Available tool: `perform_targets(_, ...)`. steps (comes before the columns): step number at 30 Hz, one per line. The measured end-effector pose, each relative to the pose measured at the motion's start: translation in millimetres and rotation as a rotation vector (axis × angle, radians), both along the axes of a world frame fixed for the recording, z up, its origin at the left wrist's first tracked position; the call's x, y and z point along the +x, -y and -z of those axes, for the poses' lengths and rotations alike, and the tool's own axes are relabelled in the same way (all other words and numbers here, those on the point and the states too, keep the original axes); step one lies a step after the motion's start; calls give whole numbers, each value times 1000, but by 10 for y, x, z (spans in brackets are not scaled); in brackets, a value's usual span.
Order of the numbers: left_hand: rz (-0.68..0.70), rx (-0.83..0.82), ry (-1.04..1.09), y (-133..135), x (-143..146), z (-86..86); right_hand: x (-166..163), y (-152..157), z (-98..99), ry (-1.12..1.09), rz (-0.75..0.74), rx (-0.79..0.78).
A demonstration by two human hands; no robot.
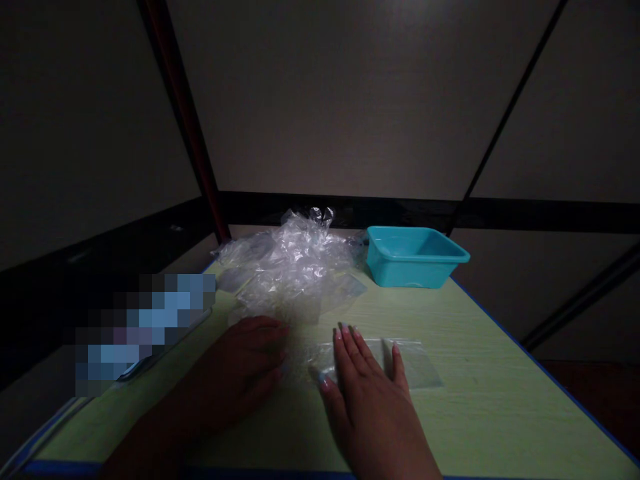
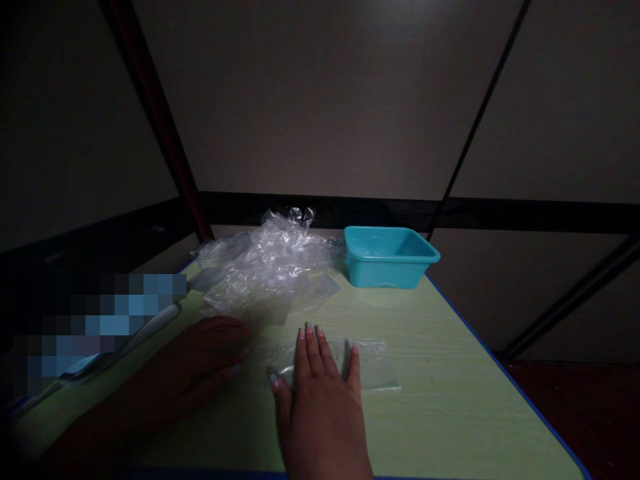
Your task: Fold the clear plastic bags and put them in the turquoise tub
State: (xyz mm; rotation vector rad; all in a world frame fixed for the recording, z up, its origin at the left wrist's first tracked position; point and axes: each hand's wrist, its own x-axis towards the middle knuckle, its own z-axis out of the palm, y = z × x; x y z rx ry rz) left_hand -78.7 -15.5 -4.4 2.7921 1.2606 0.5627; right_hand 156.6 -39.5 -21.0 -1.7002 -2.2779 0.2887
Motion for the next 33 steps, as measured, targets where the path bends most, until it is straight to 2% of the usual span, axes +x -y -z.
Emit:
perform_targets(4, -25, 45, 12, 41, 96, 20, -4, 4, 13, -17, -8, 18)
perform_targets(8, 66, -58, -63, 87, 343, 64, 0, 10, 17, -35, -18, 15)
perform_targets(13, 49, -151, -74, 156, 536, 172, 3, 18, 10, -51, -20, 40)
perform_targets(17, 3, -169, -120, 193, 546, 180, 8, 29, -15, -83, -62, 57)
perform_targets(21, -12, -173, -154, 214, 553, 123, 13, 29, -39, -103, -117, -1)
perform_targets(27, -60, -181, -222, 249, 513, 120, 5, 17, -30, -117, -94, -34)
perform_targets(33, -139, -166, -263, 341, 321, 164, 14, 23, 10, -119, -86, -30)
